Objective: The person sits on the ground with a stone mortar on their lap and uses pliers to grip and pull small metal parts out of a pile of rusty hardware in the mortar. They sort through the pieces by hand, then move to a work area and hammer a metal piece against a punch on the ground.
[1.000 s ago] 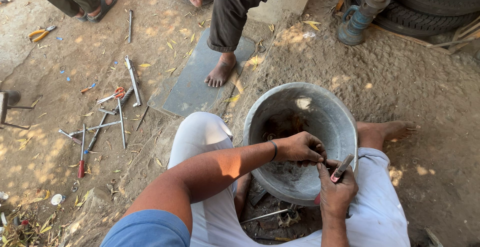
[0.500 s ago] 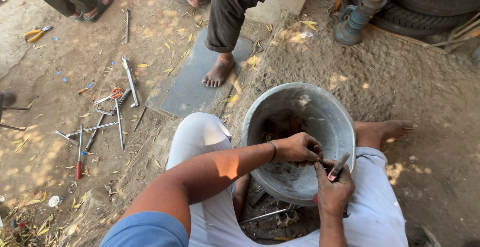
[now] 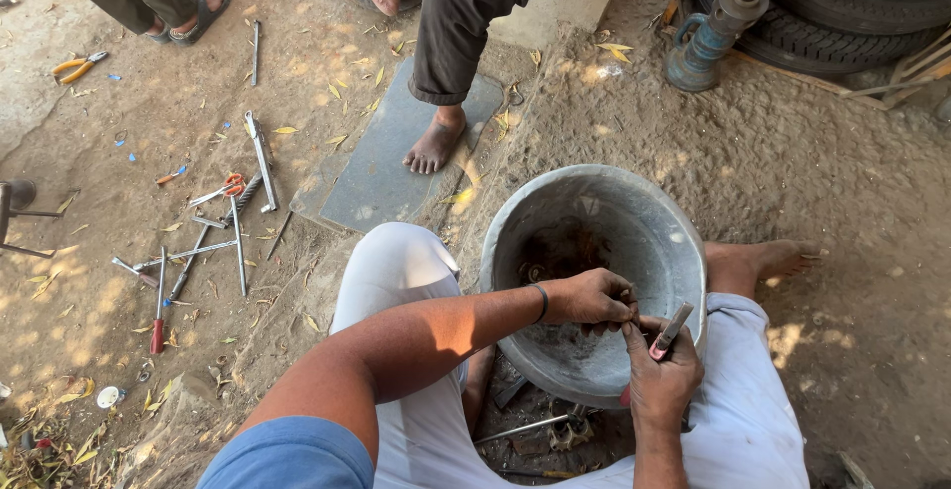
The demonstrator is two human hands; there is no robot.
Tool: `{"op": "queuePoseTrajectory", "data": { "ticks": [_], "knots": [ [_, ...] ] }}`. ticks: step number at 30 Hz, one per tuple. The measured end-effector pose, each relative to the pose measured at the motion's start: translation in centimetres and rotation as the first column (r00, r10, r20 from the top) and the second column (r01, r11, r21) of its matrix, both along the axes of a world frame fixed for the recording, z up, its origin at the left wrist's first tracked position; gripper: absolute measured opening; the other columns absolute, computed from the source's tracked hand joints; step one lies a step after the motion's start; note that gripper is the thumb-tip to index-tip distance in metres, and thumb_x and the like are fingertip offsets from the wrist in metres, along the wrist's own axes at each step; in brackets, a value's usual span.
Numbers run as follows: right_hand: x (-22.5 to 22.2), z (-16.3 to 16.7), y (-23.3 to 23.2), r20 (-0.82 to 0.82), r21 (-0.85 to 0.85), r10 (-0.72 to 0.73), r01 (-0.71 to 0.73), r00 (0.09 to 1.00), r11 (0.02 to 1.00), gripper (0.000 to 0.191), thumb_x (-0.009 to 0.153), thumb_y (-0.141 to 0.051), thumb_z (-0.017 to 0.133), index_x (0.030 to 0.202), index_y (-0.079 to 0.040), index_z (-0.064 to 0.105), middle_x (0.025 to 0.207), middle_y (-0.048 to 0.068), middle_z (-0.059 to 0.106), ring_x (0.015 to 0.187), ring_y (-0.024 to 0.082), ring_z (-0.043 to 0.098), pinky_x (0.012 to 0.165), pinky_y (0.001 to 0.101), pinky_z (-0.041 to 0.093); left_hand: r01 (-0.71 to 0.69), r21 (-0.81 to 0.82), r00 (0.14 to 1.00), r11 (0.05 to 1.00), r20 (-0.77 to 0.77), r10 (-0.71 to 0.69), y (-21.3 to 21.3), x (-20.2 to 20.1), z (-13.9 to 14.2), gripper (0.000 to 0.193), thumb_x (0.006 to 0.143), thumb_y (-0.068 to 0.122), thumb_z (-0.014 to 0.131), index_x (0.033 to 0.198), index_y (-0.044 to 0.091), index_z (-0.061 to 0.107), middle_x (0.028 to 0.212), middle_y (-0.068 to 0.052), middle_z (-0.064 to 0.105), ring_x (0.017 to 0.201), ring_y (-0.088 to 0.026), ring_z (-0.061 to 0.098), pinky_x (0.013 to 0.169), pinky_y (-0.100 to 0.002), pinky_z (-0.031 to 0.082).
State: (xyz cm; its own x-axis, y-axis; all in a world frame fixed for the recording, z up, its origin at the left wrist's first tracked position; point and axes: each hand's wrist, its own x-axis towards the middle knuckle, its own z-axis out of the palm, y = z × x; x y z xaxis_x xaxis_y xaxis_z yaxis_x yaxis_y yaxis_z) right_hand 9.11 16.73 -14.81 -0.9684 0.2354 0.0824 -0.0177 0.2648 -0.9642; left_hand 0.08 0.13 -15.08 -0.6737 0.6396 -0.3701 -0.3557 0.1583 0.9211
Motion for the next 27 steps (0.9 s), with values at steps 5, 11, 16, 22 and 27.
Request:
{"op": "queuePoseTrajectory", "data": {
  "ticks": [5, 11, 16, 22, 27],
  "knots": [
    [0.1, 0.1, 0.2, 0.042, -0.124, 0.007, -0.002, 0.999, 0.992, 0.020, 0.087, -0.009, 0.084, 0.103, -0.004, 0.072, 0.078, -0.005, 0.057, 0.070, 0.006, 0.058, 0.065, 0.0206, 0.052, -0.007, -0.027, 1.000, 1.000, -0.027, 0.006, 0.1, 0.2, 0.6, 0.016, 0.091, 0.013, 0.063, 0.100, 0.001, 0.069, 0.074, -0.004, 0.065, 0.059, -0.011, 0.059, 0.048, -0.029, 0.050],
    [-0.4, -1.0, 0.6, 0.104, -0.351, -0.023, 0.058, 0.994, 0.935, 0.021, 0.086, 0.000, 0.080, 0.105, 0.000, 0.070, 0.082, 0.001, 0.062, 0.067, 0.010, 0.059, 0.061, 0.0231, 0.050, -0.033, -0.120, 0.995, 0.992, -0.098, 0.022, 0.3, -0.2, -0.1, 0.017, 0.090, 0.015, 0.067, 0.100, 0.002, 0.069, 0.077, -0.005, 0.066, 0.065, -0.013, 0.063, 0.056, -0.031, 0.055],
    [-0.9, -1.8, 1.6, 0.182, -0.447, -0.041, 0.120, 0.982, 0.886, 0.020, 0.089, 0.000, 0.076, 0.107, 0.000, 0.067, 0.090, 0.011, 0.072, 0.066, 0.013, 0.062, 0.061, 0.0260, 0.052, -0.091, -0.216, 0.954, 0.972, -0.298, 0.023, 0.6, -0.6, -1.6, 0.017, 0.084, 0.014, 0.071, 0.096, 0.002, 0.071, 0.085, -0.010, 0.074, 0.077, -0.020, 0.072, 0.070, -0.036, 0.060],
    [-1.2, -2.1, 2.2, 0.176, -0.526, -0.043, 0.131, 0.983, 0.841, 0.018, 0.090, -0.001, 0.075, 0.106, -0.002, 0.066, 0.093, 0.013, 0.072, 0.062, 0.014, 0.060, 0.059, 0.0276, 0.051, -0.157, -0.333, 0.887, 0.930, -0.462, -0.016, 0.5, -1.2, -3.5, 0.018, 0.078, 0.013, 0.072, 0.093, 0.003, 0.073, 0.089, -0.013, 0.076, 0.085, -0.029, 0.074, 0.080, -0.042, 0.059],
    [-1.0, -1.6, 1.9, 0.176, -0.540, -0.031, 0.123, 0.984, 0.832, 0.017, 0.090, -0.002, 0.075, 0.106, -0.002, 0.067, 0.093, 0.013, 0.072, 0.062, 0.014, 0.061, 0.058, 0.0280, 0.051, -0.181, -0.493, 0.861, 0.851, -0.498, -0.106, -0.3, -1.5, -5.1, 0.020, 0.081, 0.013, 0.068, 0.099, 0.005, 0.075, 0.095, -0.016, 0.077, 0.093, -0.033, 0.073, 0.087, -0.045, 0.058]
  ]
}}
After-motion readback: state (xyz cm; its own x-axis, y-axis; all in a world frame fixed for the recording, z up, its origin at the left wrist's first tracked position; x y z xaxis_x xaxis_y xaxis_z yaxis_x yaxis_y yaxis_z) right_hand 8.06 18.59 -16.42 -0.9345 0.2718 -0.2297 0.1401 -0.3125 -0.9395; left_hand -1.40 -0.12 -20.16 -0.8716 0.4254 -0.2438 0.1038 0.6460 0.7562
